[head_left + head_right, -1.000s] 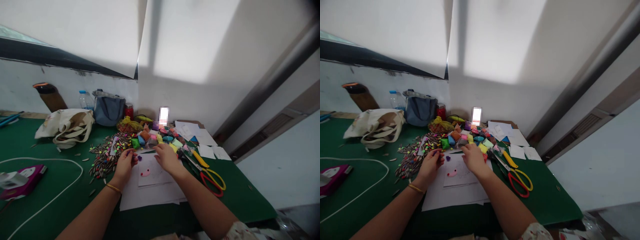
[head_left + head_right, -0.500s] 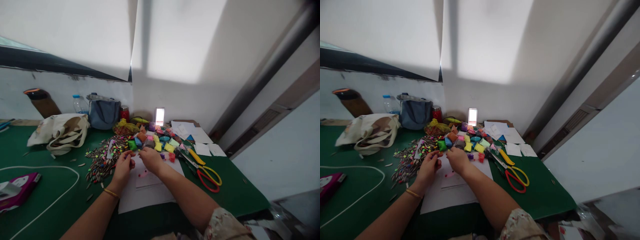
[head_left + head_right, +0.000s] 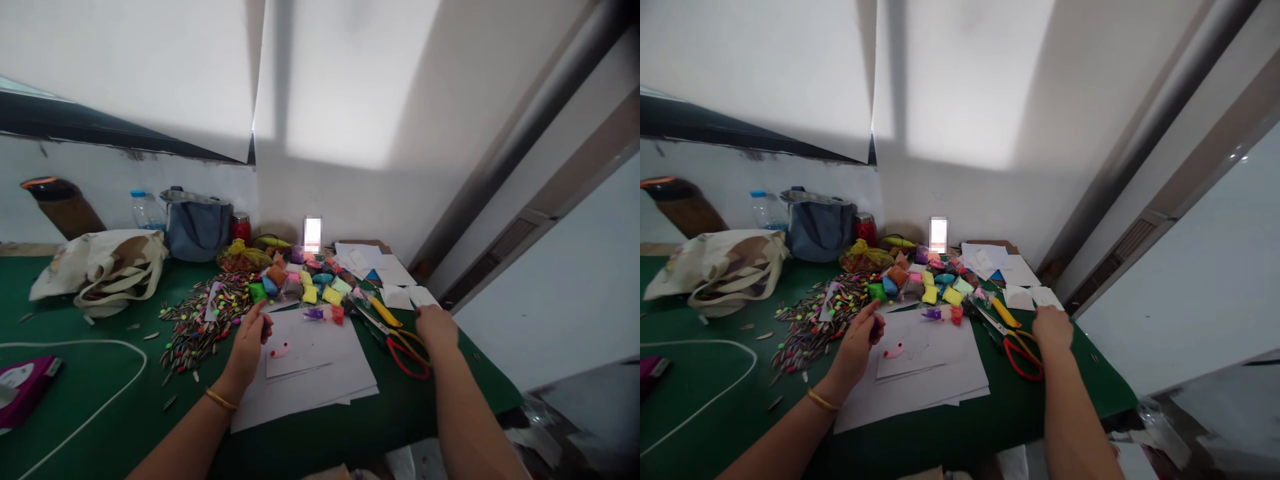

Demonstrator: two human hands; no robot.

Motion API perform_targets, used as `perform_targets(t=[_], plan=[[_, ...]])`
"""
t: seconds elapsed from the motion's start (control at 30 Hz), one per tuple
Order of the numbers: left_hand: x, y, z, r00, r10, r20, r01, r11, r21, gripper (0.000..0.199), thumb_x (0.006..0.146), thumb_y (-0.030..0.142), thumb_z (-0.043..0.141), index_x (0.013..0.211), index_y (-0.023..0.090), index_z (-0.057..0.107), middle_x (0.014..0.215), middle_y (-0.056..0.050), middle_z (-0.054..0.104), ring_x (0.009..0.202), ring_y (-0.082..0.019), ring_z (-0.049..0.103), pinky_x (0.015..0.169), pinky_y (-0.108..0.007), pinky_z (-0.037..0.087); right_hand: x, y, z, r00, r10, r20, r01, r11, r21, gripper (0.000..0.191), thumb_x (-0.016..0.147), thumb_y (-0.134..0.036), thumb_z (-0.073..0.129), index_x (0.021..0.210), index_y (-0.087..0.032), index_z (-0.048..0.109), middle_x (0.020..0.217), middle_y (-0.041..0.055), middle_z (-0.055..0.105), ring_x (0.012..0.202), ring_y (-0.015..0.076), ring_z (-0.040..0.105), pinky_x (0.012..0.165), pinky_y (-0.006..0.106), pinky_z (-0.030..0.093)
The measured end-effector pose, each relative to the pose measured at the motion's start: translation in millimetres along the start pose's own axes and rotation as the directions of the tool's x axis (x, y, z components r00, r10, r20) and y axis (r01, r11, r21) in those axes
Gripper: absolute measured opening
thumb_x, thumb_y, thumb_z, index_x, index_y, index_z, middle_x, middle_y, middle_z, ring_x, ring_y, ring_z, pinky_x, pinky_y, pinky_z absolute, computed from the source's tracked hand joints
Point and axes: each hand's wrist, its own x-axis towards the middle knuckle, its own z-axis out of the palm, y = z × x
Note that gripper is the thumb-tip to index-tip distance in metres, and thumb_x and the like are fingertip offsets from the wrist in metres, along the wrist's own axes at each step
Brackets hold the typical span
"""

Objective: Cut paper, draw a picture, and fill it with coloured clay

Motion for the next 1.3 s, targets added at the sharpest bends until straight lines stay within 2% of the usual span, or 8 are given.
perform_targets(t=[0.17,0.37,0.5,0.63,0.87,1.07,1.17,1.3], plan=[[-3.8,7.4,7.8,0.999,0.019,0.044,-0.021,0.999,0.05,0.051,0.07,0.029,0.072,0.118,0.019,0.057,0.098,-0.005,0.065,0.081,-0.016,0.064,0.066,-0.026,0.051,9.3,35.2,3.5,0.979,0.194,-0.071,-0.189,0.979,0.072,0.046,0.087,-0.015,0.037,0.126,-0.019,0.062,0.133,0.0202,0.055,0.124,0.0355,0.049,0.092,0.054,0.044],[-4.4,0.8,7.2,0.99,-0.071,0.121,0.072,0.997,-0.001,0.037,0.074,0.045,0.072,0.094,0.016,0.062,0.064,0.006,0.053,0.041,-0.004,0.04,0.037,-0.018,0.03,-16.0,-43.8,-5.1,0.971,-0.194,-0.138,0.231,0.907,0.352,0.037,0.092,-0.022,0.04,0.117,-0.016,0.066,0.123,0.013,0.062,0.112,0.0241,0.058,0.098,0.035,0.043],[-8.4,3.6,9.2,0.979,-0.128,0.159,0.154,0.975,-0.158,0.032,0.074,0.042,0.075,0.087,0.018,0.059,0.06,0.007,0.05,0.045,-0.004,0.044,0.041,-0.015,0.034,-65.0,-120.7,-13.9,0.787,-0.572,-0.232,0.6,0.622,0.503,0.027,0.091,-0.022,0.048,0.109,-0.02,0.068,0.111,0.0076,0.067,0.105,0.0201,0.06,0.095,0.032,0.045],[-13.0,10.9,11.4,0.942,-0.173,0.289,0.262,0.916,-0.304,0.038,0.079,0.042,0.071,0.11,0.021,0.063,0.103,-0.007,0.067,0.092,-0.018,0.067,0.078,-0.031,0.055,-111.2,-179.5,-27.1,0.543,-0.761,-0.355,0.791,0.321,0.521,0.032,0.092,-0.024,0.053,0.122,-0.023,0.062,0.118,0.0083,0.063,0.111,0.0216,0.056,0.098,0.037,0.044],[-11.2,6.9,3.2,0.911,-0.243,0.334,0.292,0.951,-0.103,0.038,0.072,0.041,0.078,0.099,0.015,0.07,0.087,-0.008,0.071,0.072,-0.019,0.067,0.059,-0.026,0.052,-128.8,-222.8,-26.0,0.419,-0.794,-0.441,0.849,0.17,0.501,0.052,0.086,-0.034,0.066,0.135,-0.024,0.052,0.136,0.0107,0.054,0.126,0.0251,0.046,0.107,0.045,0.037],[-14.0,5.2,7.9,0.904,-0.259,0.34,0.305,0.948,-0.088,0.039,0.075,0.04,0.076,0.105,0.017,0.069,0.095,-0.009,0.072,0.08,-0.019,0.069,0.073,-0.031,0.055,-119.3,-218.2,-14.7,0.412,-0.78,-0.471,0.833,0.114,0.541,0.037,0.094,-0.034,0.054,0.13,-0.025,0.056,0.134,0.0071,0.057,0.126,0.0218,0.047,0.108,0.041,0.037],[-9.7,6.9,7.7,0.943,-0.258,0.21,0.289,0.948,-0.135,0.047,0.072,0.04,0.078,0.112,0.019,0.065,0.102,-0.01,0.072,0.077,-0.017,0.069,0.069,-0.029,0.056,-98.8,-202.3,-14.6,0.522,-0.757,-0.392,0.823,0.325,0.466,0.049,0.089,-0.039,0.062,0.135,-0.023,0.051,0.131,0.0109,0.057,0.122,0.0263,0.048,0.103,0.043,0.038],[-6.6,11.7,7.1,0.957,-0.237,0.168,0.271,0.938,-0.218,0.05,0.072,0.038,0.078,0.115,0.02,0.06,0.102,-0.01,0.072,0.079,-0.016,0.07,0.073,-0.028,0.056,-70.1,-182.9,-8.8,0.652,-0.737,-0.179,0.755,0.608,0.245,0.028,0.084,-0.029,0.066,0.111,-0.024,0.066,0.108,0.0099,0.065,0.11,0.0286,0.051,0.093,0.042,0.038]])
